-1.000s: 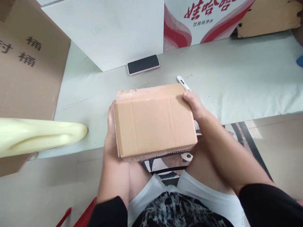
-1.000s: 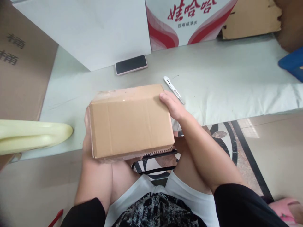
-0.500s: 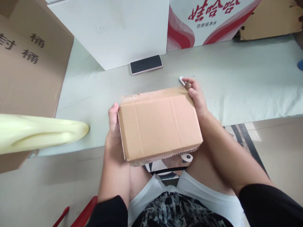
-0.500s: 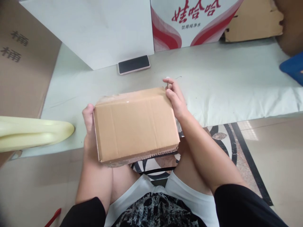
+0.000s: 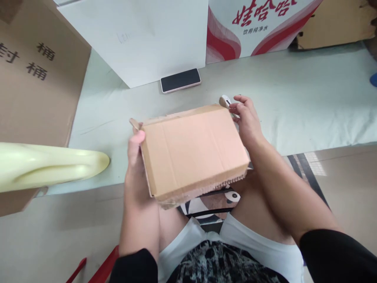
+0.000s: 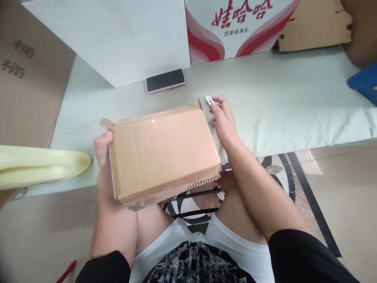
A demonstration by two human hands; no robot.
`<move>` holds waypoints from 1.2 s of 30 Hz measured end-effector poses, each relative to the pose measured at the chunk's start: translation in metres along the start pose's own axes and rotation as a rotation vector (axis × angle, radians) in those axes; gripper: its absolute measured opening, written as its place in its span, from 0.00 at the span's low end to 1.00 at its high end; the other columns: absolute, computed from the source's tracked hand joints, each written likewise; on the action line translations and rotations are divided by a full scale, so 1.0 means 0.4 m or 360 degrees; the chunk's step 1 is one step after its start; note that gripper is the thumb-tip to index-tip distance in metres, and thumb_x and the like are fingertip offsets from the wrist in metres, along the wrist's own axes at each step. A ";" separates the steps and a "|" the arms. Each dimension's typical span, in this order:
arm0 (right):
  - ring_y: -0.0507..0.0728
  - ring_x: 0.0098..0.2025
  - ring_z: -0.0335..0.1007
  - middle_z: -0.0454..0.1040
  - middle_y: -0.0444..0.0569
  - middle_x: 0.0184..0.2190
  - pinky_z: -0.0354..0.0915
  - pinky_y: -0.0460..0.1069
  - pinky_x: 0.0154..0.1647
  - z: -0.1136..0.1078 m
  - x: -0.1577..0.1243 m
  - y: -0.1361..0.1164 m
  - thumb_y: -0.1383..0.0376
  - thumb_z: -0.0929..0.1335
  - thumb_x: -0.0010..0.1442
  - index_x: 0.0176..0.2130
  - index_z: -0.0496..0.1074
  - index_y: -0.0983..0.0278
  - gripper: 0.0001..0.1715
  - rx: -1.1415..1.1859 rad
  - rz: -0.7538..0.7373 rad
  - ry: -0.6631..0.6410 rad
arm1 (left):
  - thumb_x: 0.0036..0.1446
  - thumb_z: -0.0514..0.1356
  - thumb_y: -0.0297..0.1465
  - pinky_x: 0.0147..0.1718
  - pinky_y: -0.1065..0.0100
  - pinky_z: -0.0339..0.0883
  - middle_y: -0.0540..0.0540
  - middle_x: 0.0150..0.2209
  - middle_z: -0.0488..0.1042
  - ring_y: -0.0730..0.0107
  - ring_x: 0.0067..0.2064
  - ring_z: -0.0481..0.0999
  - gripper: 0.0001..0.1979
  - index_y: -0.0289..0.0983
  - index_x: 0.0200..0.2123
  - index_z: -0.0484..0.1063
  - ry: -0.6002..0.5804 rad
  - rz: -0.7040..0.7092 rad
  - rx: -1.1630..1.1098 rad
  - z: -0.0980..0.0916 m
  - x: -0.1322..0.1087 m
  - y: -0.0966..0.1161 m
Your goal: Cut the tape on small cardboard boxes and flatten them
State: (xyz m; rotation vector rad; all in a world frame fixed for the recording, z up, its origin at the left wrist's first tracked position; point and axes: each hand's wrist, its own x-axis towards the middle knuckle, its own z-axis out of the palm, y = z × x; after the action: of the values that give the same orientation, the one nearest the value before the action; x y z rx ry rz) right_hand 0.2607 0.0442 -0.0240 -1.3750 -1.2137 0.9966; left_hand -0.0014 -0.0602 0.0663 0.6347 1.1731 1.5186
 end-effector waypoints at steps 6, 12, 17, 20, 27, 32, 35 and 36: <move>0.63 0.50 0.77 0.80 0.50 0.47 0.73 0.62 0.51 0.008 -0.030 -0.055 0.56 0.66 0.59 0.46 0.72 0.58 0.16 -0.0026 -0.0079 -0.0285 | 0.56 0.60 0.52 0.37 0.61 0.75 0.50 0.32 0.75 0.60 0.39 0.79 0.19 0.41 0.31 0.68 0.0101 0.0104 -0.0229 -0.023 0.099 0.017; 0.69 0.57 0.74 0.77 0.57 0.56 0.70 0.65 0.57 0.026 -0.046 -0.077 0.52 0.73 0.51 0.56 0.70 0.61 0.35 -0.0431 -0.0493 -0.0419 | 0.54 0.57 0.49 0.42 0.63 0.73 0.47 0.37 0.77 0.58 0.46 0.78 0.18 0.40 0.33 0.74 0.0088 0.0256 -0.0166 -0.018 0.110 -0.007; 0.71 0.47 0.75 0.79 0.59 0.46 0.71 0.65 0.46 0.041 -0.045 -0.052 0.58 0.74 0.49 0.50 0.74 0.61 0.28 -0.0812 -0.0513 -0.0098 | 0.53 0.58 0.48 0.42 0.66 0.72 0.45 0.38 0.79 0.60 0.45 0.77 0.21 0.36 0.35 0.76 0.0106 0.0248 -0.0101 -0.015 0.116 -0.031; 0.66 0.41 0.75 0.79 0.55 0.42 0.72 0.61 0.40 0.040 -0.044 -0.045 0.61 0.73 0.50 0.45 0.74 0.59 0.21 -0.0743 -0.0499 0.0043 | 0.52 0.59 0.48 0.42 0.66 0.71 0.45 0.36 0.78 0.59 0.44 0.77 0.21 0.35 0.33 0.75 0.0134 0.0297 -0.0123 -0.010 0.120 -0.035; 0.62 0.47 0.77 0.80 0.53 0.45 0.73 0.61 0.50 0.027 -0.042 -0.055 0.61 0.65 0.66 0.47 0.70 0.58 0.10 -0.0344 -0.0576 0.0211 | 0.50 0.60 0.46 0.37 0.64 0.70 0.51 0.31 0.74 0.63 0.38 0.76 0.15 0.40 0.27 0.65 0.0244 0.0247 -0.0310 -0.012 0.118 -0.008; 0.64 0.43 0.73 0.75 0.53 0.38 0.69 0.64 0.49 0.055 -0.075 -0.078 0.63 0.65 0.64 0.37 0.67 0.58 0.02 -0.0581 -0.0900 0.0227 | 0.51 0.56 0.46 0.37 0.63 0.70 0.50 0.31 0.71 0.59 0.42 0.75 0.15 0.42 0.24 0.57 0.0239 0.0380 -0.0371 -0.013 0.117 0.002; 0.62 0.41 0.73 0.75 0.51 0.34 0.68 0.61 0.46 0.085 -0.111 -0.095 0.61 0.65 0.65 0.31 0.66 0.58 0.10 -0.0639 -0.1174 0.0162 | 0.50 0.54 0.47 0.38 0.61 0.70 0.48 0.32 0.71 0.54 0.47 0.75 0.16 0.42 0.25 0.55 0.0332 0.0466 -0.0405 -0.007 0.120 0.000; 0.63 0.43 0.74 0.77 0.51 0.36 0.68 0.61 0.48 0.095 -0.125 -0.101 0.60 0.64 0.66 0.32 0.68 0.58 0.10 -0.0665 -0.1258 0.0106 | 0.50 0.54 0.47 0.38 0.60 0.70 0.47 0.33 0.71 0.52 0.48 0.76 0.16 0.42 0.25 0.55 0.0374 0.0482 -0.0412 -0.006 0.122 -0.003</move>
State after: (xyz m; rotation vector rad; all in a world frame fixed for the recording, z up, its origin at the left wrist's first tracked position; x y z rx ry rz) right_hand 0.2098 0.0004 0.0082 -1.0490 -1.7743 0.1440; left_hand -0.0172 -0.0154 0.0555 0.4824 1.0605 2.0080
